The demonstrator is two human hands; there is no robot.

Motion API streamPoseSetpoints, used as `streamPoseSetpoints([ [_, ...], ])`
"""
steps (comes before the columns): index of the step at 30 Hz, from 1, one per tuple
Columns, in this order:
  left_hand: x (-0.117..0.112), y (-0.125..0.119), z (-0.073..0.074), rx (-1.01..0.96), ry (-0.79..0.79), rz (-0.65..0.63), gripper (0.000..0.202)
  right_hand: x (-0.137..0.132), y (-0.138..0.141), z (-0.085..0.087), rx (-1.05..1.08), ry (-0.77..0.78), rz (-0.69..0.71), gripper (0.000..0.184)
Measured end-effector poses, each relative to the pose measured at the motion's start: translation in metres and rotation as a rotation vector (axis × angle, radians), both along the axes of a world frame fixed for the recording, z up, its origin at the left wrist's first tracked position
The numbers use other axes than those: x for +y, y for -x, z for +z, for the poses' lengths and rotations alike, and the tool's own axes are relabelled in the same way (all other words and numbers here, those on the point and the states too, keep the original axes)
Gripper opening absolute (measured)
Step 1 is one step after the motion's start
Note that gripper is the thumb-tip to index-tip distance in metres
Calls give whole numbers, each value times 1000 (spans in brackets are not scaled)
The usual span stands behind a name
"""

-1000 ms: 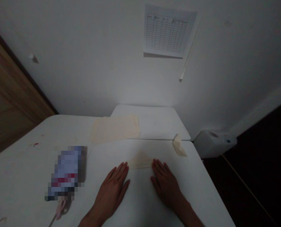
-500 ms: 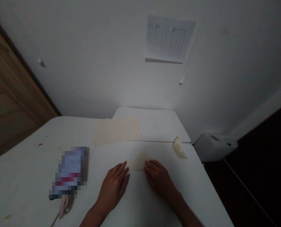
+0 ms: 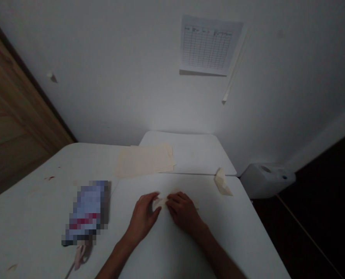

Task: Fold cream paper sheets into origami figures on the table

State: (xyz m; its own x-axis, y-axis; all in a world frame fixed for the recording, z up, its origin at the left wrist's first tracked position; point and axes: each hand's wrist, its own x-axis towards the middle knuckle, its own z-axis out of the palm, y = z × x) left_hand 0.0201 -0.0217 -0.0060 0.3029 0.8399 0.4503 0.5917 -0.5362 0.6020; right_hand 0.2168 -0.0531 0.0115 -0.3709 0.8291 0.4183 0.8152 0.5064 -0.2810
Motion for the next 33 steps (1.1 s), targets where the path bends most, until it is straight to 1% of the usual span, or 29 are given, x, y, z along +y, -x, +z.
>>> streamPoseSetpoints([
  [2,2,0,1,-8,16,-10,40,-1,0,3,0,19,-5,17],
  [6,4,0,7,-1,-7,-49,21,-2,1,6,31,47,0,18],
  [8,3,-1,10,1,-19,-76,15,-2,1,6,34,49,0,19],
  [12,0,-4,14,29,-4,-105,17,-2,1,5,42,51,-3,19],
  [21,-10,-8,17,78,-64,-126,24,-4,4,4,27,59,-48,18],
  [28,-15,-9,12,140,-163,-133,26,-4,4,7,13,57,-58,17],
  [33,-18,-9,10,209,-176,-134,25,-5,4,7,-3,54,-59,18],
])
